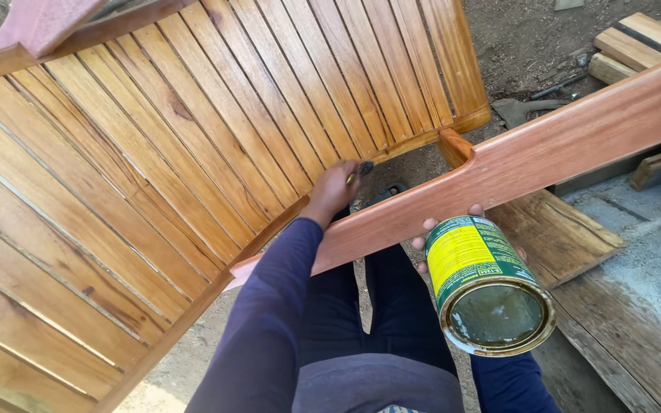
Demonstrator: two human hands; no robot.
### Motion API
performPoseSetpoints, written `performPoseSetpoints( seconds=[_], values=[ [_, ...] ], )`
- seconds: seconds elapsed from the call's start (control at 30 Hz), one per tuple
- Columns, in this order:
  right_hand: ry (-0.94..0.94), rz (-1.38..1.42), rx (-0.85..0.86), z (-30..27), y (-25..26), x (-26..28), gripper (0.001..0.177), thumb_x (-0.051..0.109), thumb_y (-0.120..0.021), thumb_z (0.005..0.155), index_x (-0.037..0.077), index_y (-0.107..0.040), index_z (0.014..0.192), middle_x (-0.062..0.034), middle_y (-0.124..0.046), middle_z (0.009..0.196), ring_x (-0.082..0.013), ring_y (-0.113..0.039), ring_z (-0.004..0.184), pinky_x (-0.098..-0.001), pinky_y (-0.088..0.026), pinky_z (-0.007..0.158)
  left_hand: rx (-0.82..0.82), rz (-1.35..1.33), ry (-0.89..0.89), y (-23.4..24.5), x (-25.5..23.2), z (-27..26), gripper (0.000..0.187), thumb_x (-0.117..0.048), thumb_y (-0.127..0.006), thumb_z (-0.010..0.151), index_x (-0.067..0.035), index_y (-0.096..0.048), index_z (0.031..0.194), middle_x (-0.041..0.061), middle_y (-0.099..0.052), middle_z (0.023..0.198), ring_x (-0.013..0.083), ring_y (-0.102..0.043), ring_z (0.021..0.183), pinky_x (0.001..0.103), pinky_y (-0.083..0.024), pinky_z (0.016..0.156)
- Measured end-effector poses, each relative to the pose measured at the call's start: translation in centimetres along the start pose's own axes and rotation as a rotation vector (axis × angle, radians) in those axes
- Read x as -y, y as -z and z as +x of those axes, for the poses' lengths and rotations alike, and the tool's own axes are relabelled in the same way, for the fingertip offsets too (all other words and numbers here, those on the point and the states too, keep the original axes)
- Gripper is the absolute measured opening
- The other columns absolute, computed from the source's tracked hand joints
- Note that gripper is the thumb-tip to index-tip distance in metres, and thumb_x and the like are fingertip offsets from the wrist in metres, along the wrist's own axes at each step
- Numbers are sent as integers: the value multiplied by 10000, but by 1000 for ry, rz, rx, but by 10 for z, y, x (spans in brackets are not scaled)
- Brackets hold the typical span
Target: Painting a wooden chair with a brush and varnish.
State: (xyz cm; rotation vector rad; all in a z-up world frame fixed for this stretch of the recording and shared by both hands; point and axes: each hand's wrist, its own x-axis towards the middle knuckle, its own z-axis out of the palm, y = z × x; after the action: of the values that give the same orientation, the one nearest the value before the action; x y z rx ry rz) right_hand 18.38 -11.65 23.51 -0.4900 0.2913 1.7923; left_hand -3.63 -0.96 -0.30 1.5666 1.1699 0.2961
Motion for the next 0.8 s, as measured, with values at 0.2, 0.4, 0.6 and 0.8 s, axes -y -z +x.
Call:
performPoseSetpoints(
  seconds=[0.2, 0.4, 0.6, 0.8],
  values=[
    [16, 6, 42, -8, 2, 2, 753, 475, -825, 892, 264, -536, 1555, -367, -413, 1576, -612, -431, 1409, -765, -479, 1047, 119, 306, 103, 39, 12, -47, 191, -176, -665, 867, -71, -669, 1026, 198, -691, 1012, 412, -693, 923, 519, -561, 805],
    [32, -82, 47, -30, -11, 13, 766, 512, -797, 928, 235, -513, 1584, -388, -405, 1554, -622, -438, 1374, -742, -511, 1002, -142, 262, 224, 86, -33, -87, 148, -166, -693, 874, -66, -697, 983, 192, -721, 955, 392, -720, 889, 488, -568, 783],
    [-49, -72, 78, -62, -60, 11, 719, 490, -770, 973, 209, -491, 1573, -372, -378, 1520, -596, -418, 1423, -713, -507, 1054, -707, -208, 275, 117, -74, -188, 135, -134, -735, 942, -46, -706, 1039, 139, -739, 915, 261, -737, 848, 359, -581, 746],
    [-242, -58, 187, -92, -65, 7, 752, 475, -762, 951, 225, -460, 1592, -357, -342, 1609, -589, -364, 1477, -746, -448, 1101, -1087, -843, 429, 114, -99, -317, 205, -120, -686, 967, 9, -633, 1117, 111, -726, 925, 180, -733, 773, 279, -613, 679]
  ],
)
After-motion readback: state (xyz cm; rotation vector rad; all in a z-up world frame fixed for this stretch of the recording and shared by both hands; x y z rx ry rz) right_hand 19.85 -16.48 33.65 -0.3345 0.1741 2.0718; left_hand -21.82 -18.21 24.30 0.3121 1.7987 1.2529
